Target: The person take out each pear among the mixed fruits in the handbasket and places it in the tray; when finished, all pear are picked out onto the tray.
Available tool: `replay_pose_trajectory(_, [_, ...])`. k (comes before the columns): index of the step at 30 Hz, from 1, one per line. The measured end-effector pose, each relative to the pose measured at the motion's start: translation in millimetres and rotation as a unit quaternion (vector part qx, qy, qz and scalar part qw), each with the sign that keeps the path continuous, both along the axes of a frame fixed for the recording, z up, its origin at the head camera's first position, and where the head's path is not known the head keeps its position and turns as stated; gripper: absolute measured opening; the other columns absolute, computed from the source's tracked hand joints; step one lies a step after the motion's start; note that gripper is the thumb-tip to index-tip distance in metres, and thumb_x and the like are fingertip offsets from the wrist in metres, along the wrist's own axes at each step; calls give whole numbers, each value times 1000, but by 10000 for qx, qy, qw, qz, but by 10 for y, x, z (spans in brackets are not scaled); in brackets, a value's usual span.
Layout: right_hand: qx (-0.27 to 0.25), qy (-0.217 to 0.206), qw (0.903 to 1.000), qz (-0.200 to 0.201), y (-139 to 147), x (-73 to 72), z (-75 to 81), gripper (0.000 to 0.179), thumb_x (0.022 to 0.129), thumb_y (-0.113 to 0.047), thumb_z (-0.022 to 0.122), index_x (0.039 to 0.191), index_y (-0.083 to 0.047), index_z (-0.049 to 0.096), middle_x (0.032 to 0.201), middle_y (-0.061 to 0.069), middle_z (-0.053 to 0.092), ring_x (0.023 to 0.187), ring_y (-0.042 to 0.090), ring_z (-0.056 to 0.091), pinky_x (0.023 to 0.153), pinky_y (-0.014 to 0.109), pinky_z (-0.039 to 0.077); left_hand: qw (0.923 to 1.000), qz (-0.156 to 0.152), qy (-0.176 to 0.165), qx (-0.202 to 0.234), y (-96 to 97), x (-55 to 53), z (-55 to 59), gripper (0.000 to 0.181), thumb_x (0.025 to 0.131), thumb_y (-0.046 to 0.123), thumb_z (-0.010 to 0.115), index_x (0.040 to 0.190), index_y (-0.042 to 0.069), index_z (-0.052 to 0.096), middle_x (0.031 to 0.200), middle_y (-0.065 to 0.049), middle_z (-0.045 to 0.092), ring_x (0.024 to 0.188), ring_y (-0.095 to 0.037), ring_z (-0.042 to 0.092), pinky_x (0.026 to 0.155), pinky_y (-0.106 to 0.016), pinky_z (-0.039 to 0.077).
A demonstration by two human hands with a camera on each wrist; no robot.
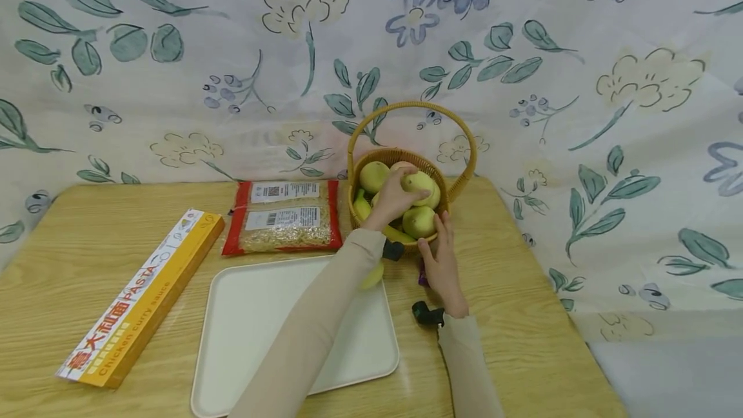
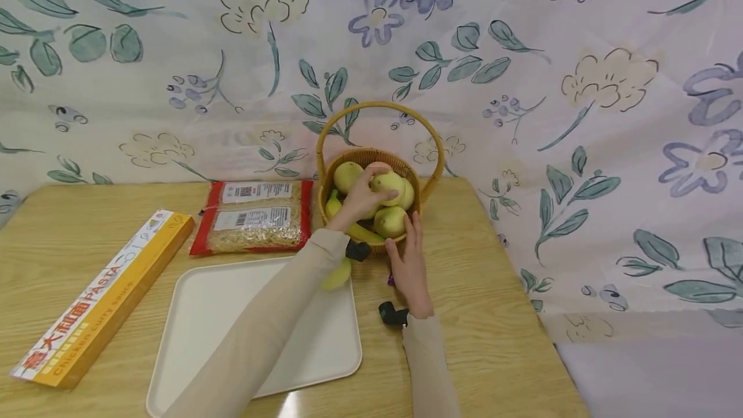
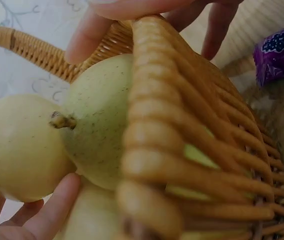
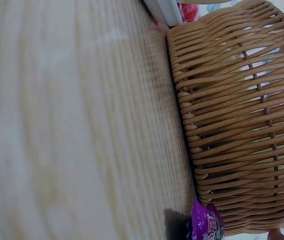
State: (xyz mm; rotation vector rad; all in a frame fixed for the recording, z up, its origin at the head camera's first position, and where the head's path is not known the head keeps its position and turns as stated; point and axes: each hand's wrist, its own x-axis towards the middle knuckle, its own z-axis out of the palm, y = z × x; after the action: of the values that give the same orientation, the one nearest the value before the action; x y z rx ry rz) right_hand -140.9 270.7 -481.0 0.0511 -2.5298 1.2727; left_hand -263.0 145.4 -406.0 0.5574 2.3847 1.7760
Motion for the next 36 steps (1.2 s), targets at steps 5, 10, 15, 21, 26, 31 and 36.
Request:
replay_pose_trajectory(5, [-43,4,10000,5,-47,1,-4,62,103,-24,45,155,-4,16,164,13,1,150,36,10,116,59,22,10000,69,-66,10,25,-39,-57,59,87,19,73,139,9,47,146,-10,44,133,-28,46,109,-45,41])
replay_pose_trajectory(10, [-81,-3,9999,69,-74,11,-2,62,104,-26,44,155,-4,16,164,13,0,149,38,9,115,61,22,9999,85,16,79,-27,-34,-55,56,87,14,72,138,7,50,145,-9,46,133,-28,45,109,-45,41])
replay_pose_trajectory(15, [-136,-108,9998,67,-74,22,2,62,105,-28,41,156,-8,13,164,9,-3,150,37,9,114,62,24,9996,17,268,126,-122,-13,2,48,86,12,72,131,7,56,138,-6,51,130,-26,48,108,-45,42])
replay_pose_trajectory(21, [-78,-132,9998,82,-63,11,11,62,105,-29,41,156,-8,13,164,9,-3,150,37,8,114,63,23,9994,163,150,272,-219,67,2,49,86,16,73,132,15,57,139,-1,52,130,-26,48,106,-47,43])
replay_pose_trajectory(26, [-47,-165,9998,34,-42,24,22,62,105,-30,41,156,-10,12,164,8,-3,150,37,9,114,64,22,9977,342,-218,544,-304,145,-9,60,86,19,72,142,25,50,144,-4,48,121,-28,53,93,-43,51])
replay_pose_trajectory(31, [-51,-171,9998,3,-42,42,26,62,104,-29,41,156,-8,13,164,8,-3,150,37,10,114,63,23,9963,528,-240,629,-402,213,20,55,87,22,72,139,25,53,144,-4,47,110,-29,55,75,-34,51])
replay_pose_trajectory(36, [-67,-88,9999,-32,-48,43,24,61,104,-26,42,155,-7,15,164,9,-2,150,37,9,115,62,22,9968,537,13,587,-507,270,59,51,87,25,72,136,24,57,141,-3,50,112,-29,55,76,-33,52])
